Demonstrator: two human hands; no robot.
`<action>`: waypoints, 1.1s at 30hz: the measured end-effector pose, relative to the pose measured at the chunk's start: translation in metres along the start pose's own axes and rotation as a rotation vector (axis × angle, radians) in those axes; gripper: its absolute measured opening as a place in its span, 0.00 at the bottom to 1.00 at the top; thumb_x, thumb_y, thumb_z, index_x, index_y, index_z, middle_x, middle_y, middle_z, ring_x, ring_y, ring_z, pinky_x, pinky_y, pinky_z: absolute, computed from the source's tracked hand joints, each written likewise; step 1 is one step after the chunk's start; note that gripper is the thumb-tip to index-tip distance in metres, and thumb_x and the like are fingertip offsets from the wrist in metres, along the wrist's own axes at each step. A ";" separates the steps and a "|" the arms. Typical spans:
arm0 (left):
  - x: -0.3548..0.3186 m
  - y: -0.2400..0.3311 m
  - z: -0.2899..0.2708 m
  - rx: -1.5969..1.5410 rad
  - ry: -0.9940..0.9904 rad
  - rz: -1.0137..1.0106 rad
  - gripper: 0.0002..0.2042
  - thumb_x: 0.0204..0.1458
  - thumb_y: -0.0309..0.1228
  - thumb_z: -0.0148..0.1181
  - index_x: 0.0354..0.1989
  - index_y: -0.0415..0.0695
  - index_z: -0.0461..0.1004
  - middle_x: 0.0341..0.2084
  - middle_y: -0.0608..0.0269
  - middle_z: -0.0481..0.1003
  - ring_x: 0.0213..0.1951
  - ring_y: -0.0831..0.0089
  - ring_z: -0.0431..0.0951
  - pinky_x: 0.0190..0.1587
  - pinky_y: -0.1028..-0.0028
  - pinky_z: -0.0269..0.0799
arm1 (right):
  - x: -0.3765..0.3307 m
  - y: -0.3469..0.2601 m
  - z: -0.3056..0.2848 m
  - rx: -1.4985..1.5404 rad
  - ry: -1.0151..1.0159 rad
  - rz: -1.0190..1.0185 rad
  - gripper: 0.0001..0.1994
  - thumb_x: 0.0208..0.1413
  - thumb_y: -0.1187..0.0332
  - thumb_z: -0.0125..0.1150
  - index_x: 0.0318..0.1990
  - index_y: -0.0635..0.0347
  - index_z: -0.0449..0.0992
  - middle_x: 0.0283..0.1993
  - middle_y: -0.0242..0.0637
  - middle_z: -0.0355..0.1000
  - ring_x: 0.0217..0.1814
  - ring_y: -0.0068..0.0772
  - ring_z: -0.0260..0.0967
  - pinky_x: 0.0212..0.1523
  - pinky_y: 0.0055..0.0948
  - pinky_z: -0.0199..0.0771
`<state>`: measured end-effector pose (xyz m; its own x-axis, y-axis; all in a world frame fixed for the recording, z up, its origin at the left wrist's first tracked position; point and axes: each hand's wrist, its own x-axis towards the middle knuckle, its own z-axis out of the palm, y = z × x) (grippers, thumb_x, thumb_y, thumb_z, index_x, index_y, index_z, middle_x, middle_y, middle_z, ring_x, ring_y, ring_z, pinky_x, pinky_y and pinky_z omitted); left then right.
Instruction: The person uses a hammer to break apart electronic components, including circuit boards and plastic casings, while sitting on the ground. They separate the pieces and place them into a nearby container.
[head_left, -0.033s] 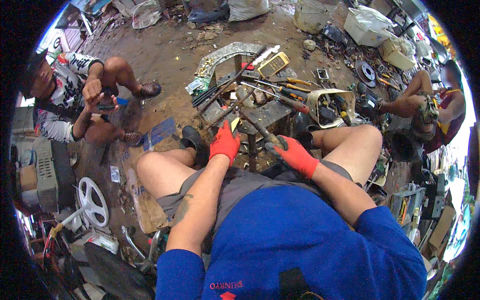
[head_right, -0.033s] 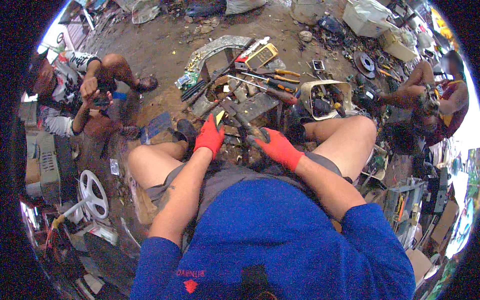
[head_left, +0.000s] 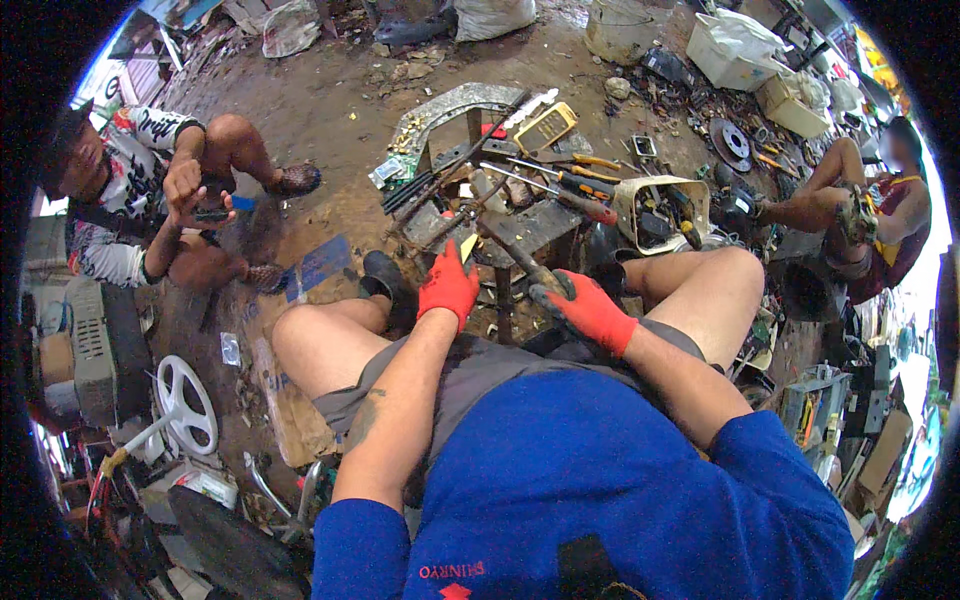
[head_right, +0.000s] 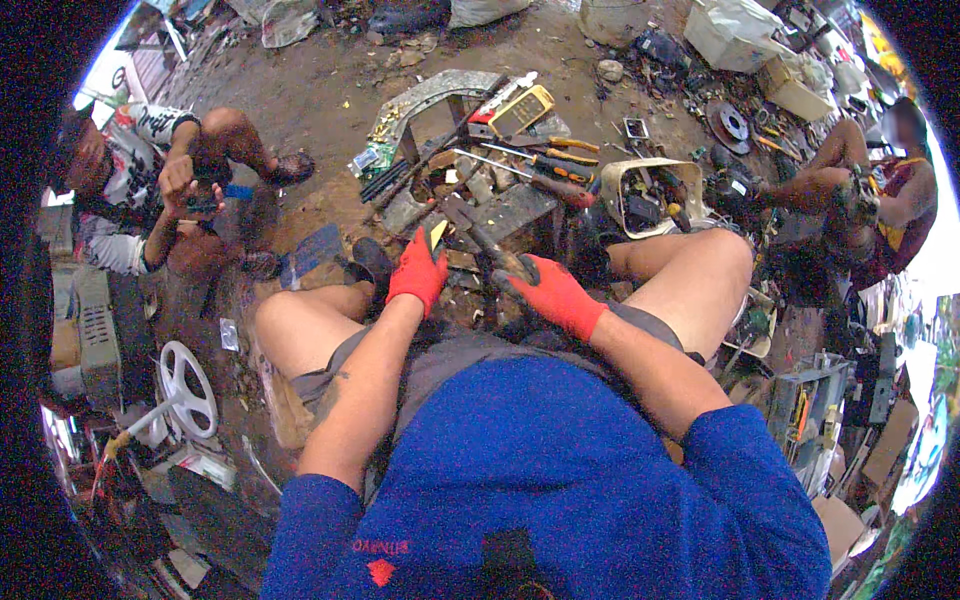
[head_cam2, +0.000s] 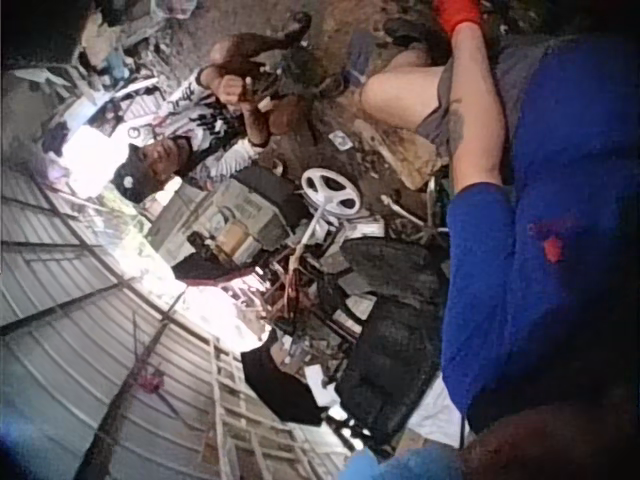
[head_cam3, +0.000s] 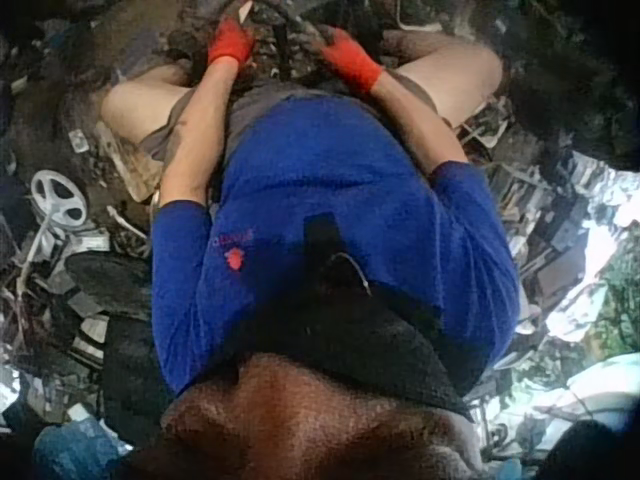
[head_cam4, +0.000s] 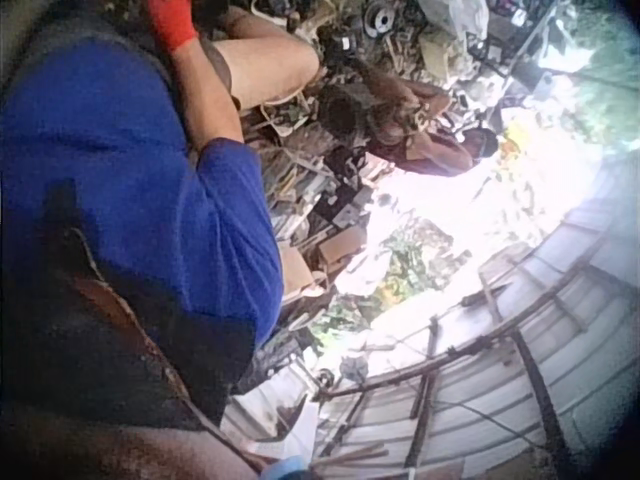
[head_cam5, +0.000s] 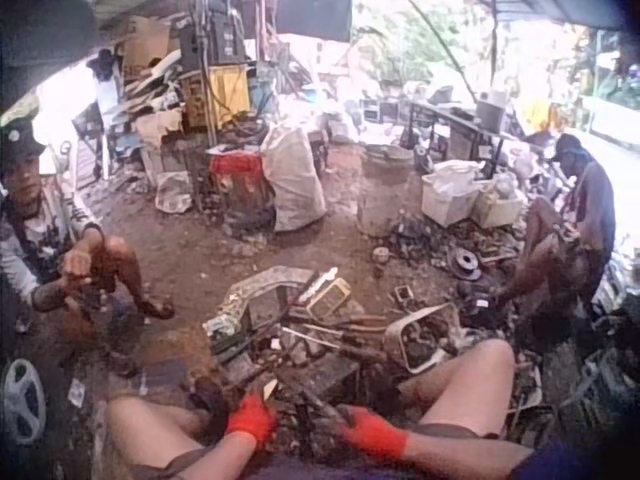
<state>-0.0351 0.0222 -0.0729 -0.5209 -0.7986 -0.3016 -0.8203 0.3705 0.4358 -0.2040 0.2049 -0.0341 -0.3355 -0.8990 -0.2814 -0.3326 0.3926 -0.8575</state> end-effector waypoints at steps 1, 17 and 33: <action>-0.001 -0.001 0.000 0.012 -0.004 0.003 0.32 0.56 0.41 0.57 0.67 0.44 0.55 0.56 0.46 0.68 0.54 0.50 0.73 0.53 0.55 0.71 | 0.000 -0.001 0.001 -0.008 0.013 -0.016 0.22 0.57 0.59 0.60 0.54 0.64 0.72 0.49 0.50 0.76 0.54 0.48 0.74 0.54 0.39 0.71; -0.008 0.019 -0.021 0.121 -0.127 -0.022 0.30 0.57 0.37 0.55 0.67 0.40 0.53 0.59 0.43 0.65 0.55 0.45 0.72 0.55 0.54 0.70 | -0.006 -0.007 0.010 -0.120 0.073 0.055 0.28 0.56 0.54 0.60 0.58 0.64 0.69 0.54 0.57 0.72 0.58 0.57 0.69 0.57 0.43 0.70; -0.007 0.024 -0.023 0.155 -0.122 -0.033 0.28 0.57 0.37 0.53 0.65 0.40 0.55 0.56 0.43 0.68 0.54 0.47 0.73 0.54 0.54 0.70 | -0.004 -0.010 0.009 -0.048 0.015 0.078 0.27 0.58 0.53 0.59 0.58 0.64 0.70 0.52 0.55 0.74 0.57 0.53 0.71 0.57 0.42 0.70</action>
<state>-0.0460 0.0257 -0.0409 -0.5101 -0.7517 -0.4181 -0.8591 0.4212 0.2908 -0.1913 0.2033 -0.0284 -0.3753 -0.8626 -0.3392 -0.3467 0.4700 -0.8117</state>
